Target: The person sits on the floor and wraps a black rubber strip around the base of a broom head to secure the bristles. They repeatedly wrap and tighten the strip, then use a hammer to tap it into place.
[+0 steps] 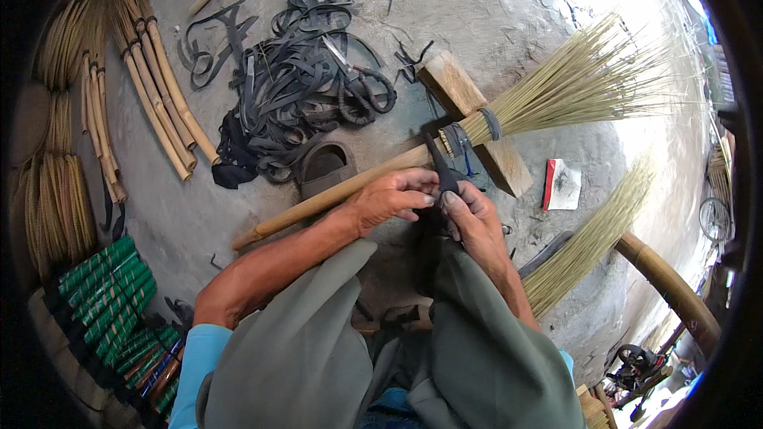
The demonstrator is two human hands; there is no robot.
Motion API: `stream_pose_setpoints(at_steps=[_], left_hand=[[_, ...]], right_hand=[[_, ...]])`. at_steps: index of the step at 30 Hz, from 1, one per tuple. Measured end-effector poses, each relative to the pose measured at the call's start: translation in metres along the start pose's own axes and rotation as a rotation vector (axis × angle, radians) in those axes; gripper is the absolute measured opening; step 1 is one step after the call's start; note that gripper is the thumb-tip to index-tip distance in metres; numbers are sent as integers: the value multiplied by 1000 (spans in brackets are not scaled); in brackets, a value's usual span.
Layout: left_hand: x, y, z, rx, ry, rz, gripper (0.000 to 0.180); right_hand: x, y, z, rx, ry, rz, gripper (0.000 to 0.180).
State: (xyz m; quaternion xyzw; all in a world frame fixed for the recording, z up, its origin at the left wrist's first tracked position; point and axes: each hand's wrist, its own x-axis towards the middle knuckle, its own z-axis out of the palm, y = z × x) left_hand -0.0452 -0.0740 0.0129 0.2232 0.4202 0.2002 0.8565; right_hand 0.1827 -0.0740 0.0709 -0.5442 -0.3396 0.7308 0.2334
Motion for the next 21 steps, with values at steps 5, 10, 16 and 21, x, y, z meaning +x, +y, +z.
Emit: stream_pose_setpoints(at_steps=[5,10,16,21], left_hand=[[8,-2,7,-105,-40,-35,62],[16,0,10,-117,69,-2,48],[17,-3,13,181,45,191,36],[15,-4,24,233,-59,285,33]], right_hand=[[-6,8,-12,-263,106,29,27],[-14,29,-16,-366,-32,-80,27],[-12,29,-31,-553,32,-224,35],[8,15,-31,42,56,-77,38]])
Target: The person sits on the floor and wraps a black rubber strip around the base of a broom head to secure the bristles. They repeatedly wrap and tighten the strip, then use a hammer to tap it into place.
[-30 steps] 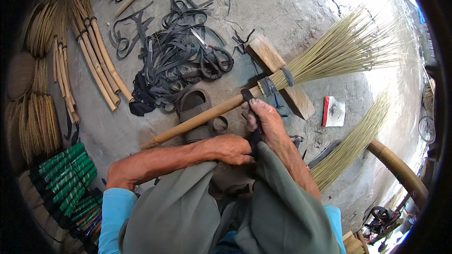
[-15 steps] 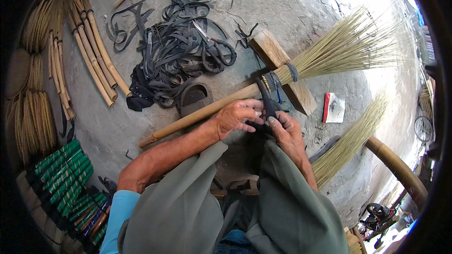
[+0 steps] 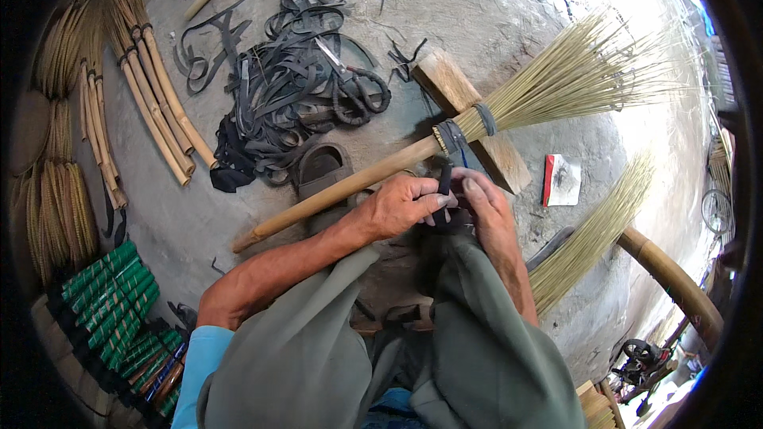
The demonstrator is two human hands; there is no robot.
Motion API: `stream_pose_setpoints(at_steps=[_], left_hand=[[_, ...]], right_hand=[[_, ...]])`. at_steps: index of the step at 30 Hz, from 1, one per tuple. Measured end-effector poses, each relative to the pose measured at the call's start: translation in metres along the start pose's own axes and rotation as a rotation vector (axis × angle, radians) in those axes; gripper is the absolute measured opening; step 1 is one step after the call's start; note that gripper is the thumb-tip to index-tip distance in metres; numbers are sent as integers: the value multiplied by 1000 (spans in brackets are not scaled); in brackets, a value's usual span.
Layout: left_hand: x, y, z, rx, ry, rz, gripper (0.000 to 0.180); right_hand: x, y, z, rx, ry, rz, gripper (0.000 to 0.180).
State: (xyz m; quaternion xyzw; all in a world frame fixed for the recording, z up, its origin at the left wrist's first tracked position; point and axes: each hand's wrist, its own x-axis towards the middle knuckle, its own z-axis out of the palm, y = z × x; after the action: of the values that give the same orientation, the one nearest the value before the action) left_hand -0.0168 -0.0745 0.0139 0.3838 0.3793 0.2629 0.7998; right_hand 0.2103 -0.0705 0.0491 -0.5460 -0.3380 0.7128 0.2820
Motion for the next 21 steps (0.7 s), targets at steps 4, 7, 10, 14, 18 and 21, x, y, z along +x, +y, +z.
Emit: stream_pose_setpoints(at_steps=[4,7,10,14,18,21], left_hand=[[0,5,-1,179,22,-23,31],[0,8,-2,191,63,-44,29],[1,12,3,128,188,-2,31],[2,23,5,38,299,193,36],[-1,33,-2,18,189,162,32],[0,36,-5,147,269,85,24]], right_hand=[[10,-1,16,109,-35,29,33],[9,-2,20,74,17,-58,28],[4,-5,18,-45,83,-166,24],[0,-9,17,-281,117,-213,22],[1,-10,21,-379,97,-281,22],[2,-8,25,-344,86,-250,23]])
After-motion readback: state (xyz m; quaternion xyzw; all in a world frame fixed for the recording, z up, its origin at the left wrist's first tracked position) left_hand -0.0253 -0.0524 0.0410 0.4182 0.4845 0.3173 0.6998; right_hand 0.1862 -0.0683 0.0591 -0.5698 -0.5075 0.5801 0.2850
